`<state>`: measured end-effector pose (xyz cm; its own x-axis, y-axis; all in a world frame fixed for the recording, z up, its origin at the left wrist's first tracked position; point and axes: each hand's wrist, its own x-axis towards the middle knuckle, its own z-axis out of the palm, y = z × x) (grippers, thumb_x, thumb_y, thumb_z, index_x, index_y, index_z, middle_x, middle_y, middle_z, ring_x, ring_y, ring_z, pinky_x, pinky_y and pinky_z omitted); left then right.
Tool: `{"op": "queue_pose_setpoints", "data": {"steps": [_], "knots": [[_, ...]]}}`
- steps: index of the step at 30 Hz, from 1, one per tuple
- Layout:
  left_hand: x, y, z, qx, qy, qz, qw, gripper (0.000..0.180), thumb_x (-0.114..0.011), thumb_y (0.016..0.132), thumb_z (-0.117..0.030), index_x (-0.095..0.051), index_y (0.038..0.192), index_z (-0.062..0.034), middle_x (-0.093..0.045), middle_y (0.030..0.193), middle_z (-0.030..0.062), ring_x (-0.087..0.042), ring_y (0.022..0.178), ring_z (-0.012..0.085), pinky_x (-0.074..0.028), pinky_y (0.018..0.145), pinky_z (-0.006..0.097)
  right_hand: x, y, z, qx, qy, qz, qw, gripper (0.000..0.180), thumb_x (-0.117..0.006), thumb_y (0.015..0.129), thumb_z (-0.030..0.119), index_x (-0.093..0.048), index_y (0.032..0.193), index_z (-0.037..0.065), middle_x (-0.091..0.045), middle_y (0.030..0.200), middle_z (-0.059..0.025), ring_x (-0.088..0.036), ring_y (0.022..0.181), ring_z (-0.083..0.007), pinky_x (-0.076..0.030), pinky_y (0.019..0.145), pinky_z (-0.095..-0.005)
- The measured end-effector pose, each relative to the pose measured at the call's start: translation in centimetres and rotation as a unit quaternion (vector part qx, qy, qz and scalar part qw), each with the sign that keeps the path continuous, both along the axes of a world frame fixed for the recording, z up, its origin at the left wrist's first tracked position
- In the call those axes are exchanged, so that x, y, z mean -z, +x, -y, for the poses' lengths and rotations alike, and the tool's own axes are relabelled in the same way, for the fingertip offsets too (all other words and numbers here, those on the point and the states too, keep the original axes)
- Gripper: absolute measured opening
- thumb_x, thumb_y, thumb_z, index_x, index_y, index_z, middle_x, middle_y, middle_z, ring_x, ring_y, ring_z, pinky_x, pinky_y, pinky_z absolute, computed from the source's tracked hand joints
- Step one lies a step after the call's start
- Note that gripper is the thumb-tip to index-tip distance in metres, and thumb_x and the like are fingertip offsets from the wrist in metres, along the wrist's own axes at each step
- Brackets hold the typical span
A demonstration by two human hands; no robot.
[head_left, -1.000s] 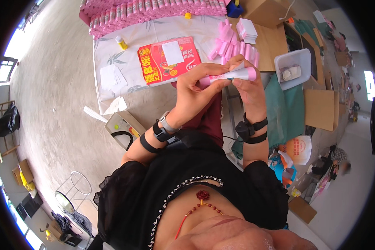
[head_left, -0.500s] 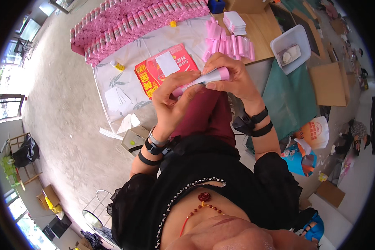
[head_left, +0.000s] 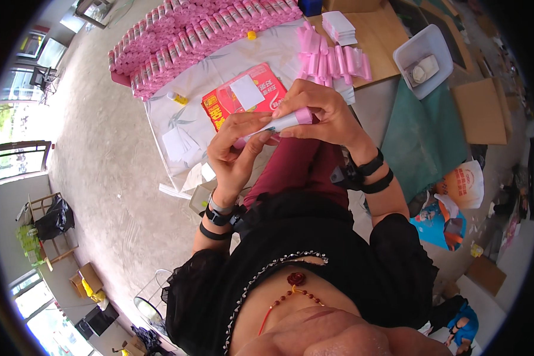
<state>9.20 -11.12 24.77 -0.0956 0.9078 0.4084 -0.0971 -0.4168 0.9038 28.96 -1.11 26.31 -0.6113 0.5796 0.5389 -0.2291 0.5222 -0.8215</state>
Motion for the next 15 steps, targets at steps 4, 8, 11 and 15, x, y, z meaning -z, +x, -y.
{"op": "queue_pose_setpoints", "data": {"steps": [4, 8, 11, 15], "knots": [[0.3, -0.3, 0.1, 0.01, 0.01, -0.01, 1.0, 0.019, -0.069, 0.093, 0.003, -0.07, 0.111, 0.005, -0.067, 0.114, 0.018, -0.07, 0.092, 0.0203, -0.063, 0.072, 0.029, 0.0, -0.1, 0.0, 0.003, 0.026, -0.002, 1.0, 0.032, -0.087, 0.076, 0.008, -0.075, 0.106, 0.008, -0.073, 0.1, -0.0032, -0.064, 0.089, -0.0181, -0.051, 0.082, -0.0322], [0.1, -0.3, 0.1, 0.017, 0.006, -0.012, 1.0, 0.018, -0.069, 0.093, 0.003, -0.07, 0.111, 0.0047, -0.067, 0.114, 0.018, -0.07, 0.091, 0.0198, -0.063, 0.072, 0.03, 0.1, 0.2, 0.1, 0.004, 0.025, 0.002, 1.0, 0.033, -0.087, 0.076, 0.008, -0.075, 0.107, 0.008, -0.073, 0.1, -0.0035, -0.064, 0.087, -0.0179, -0.052, 0.08, -0.031], [-0.2, -0.2, 0.2, 0.013, 0.013, -0.008, 1.0, 0.018, -0.068, 0.093, 0.003, -0.071, 0.111, 0.0046, -0.067, 0.114, 0.0175, -0.07, 0.091, 0.0195, -0.063, 0.071, 0.029, -0.3, 0.3, 0.3, 0.012, 0.041, 0.013, 0.999, 0.035, -0.087, 0.076, 0.01, -0.075, 0.109, 0.008, -0.073, 0.099, -0.0041, -0.067, 0.088, -0.0186, -0.053, 0.078, -0.0303], [0.1, -0.3, 0.1, 0.002, 0.003, -0.023, 1.0, 0.017, -0.068, 0.093, 0.004, -0.07, 0.11, 0.0049, -0.067, 0.114, 0.017, -0.07, 0.092, 0.0196, -0.063, 0.071, 0.029, -1.1, 0.6, 0.1, 0.016, 0.11, 0.052, 0.992, 0.037, -0.086, 0.077, 0.01, -0.074, 0.111, 0.007, -0.071, 0.102, -0.0071, -0.069, 0.091, -0.02, -0.055, 0.075, -0.0308]]}}
